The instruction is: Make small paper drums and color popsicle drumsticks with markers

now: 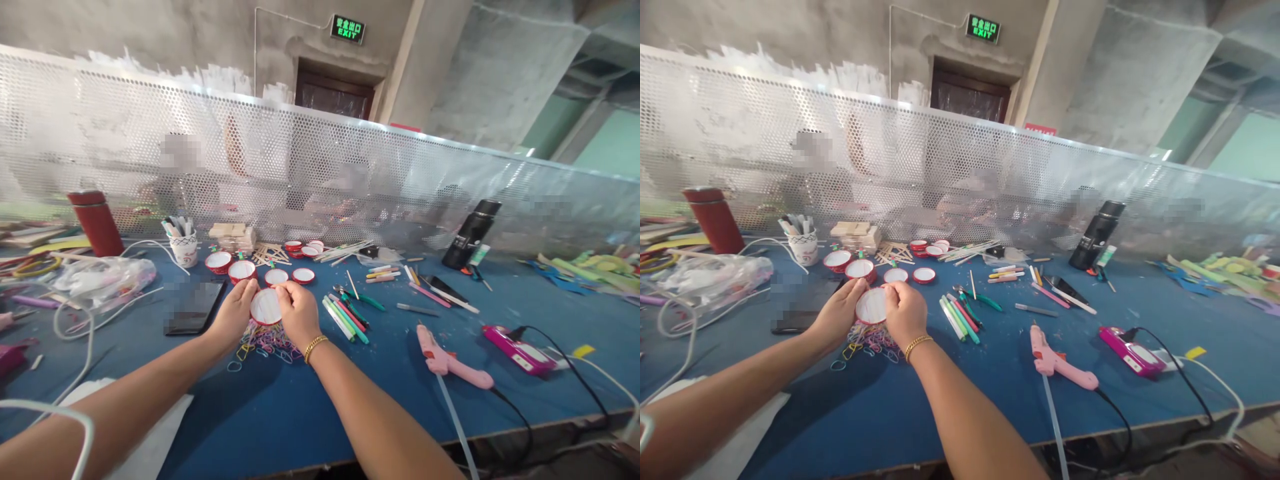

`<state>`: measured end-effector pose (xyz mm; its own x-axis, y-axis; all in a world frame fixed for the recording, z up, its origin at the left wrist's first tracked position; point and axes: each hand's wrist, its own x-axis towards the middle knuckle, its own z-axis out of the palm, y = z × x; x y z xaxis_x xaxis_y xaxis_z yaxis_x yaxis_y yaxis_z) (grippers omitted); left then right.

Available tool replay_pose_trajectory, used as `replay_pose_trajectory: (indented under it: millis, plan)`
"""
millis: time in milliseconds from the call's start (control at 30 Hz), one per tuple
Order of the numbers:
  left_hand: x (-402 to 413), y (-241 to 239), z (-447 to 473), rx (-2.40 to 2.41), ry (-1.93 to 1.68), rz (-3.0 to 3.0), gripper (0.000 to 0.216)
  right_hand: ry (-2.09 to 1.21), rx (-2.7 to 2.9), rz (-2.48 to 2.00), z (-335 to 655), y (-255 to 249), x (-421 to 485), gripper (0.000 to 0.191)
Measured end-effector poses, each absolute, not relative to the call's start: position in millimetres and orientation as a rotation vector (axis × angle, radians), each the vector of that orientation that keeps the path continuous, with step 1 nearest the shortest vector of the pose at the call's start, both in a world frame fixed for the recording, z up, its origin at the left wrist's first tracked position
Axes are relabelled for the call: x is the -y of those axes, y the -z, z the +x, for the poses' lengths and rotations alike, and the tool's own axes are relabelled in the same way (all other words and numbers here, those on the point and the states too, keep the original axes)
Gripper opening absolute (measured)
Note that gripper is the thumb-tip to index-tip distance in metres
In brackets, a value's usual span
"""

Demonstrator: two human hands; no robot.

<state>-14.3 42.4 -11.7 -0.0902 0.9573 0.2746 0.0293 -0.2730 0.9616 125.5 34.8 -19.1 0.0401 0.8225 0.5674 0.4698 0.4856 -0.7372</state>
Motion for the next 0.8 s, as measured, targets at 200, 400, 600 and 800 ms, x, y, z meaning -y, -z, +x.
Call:
replay_pose_trajectory:
  millis: [200,400,600,800]
  plan:
    - [-44.3,13.8,-15.0,-1.142,-1.475,1.36,0.043,-0.391,1.591,-1.128,125.0,20.3,-34.8,0.027]
    - [-45.6,11.9,-16.2,-1.137,-1.492,1.396,0.043,-0.399,1.579,-1.135,124.1,21.4,-35.6,0.027]
    - [-44.2,7.1,-20.3,-1.198,-1.562,1.57,0.045,-0.46,1.538,-1.112,121.4,21.8,-35.6,0.027]
    - [-44.0,7.3,-22.4,-1.221,-1.561,1.633,0.045,-0.481,1.517,-1.083,120.1,22.5,-34.6,0.027]
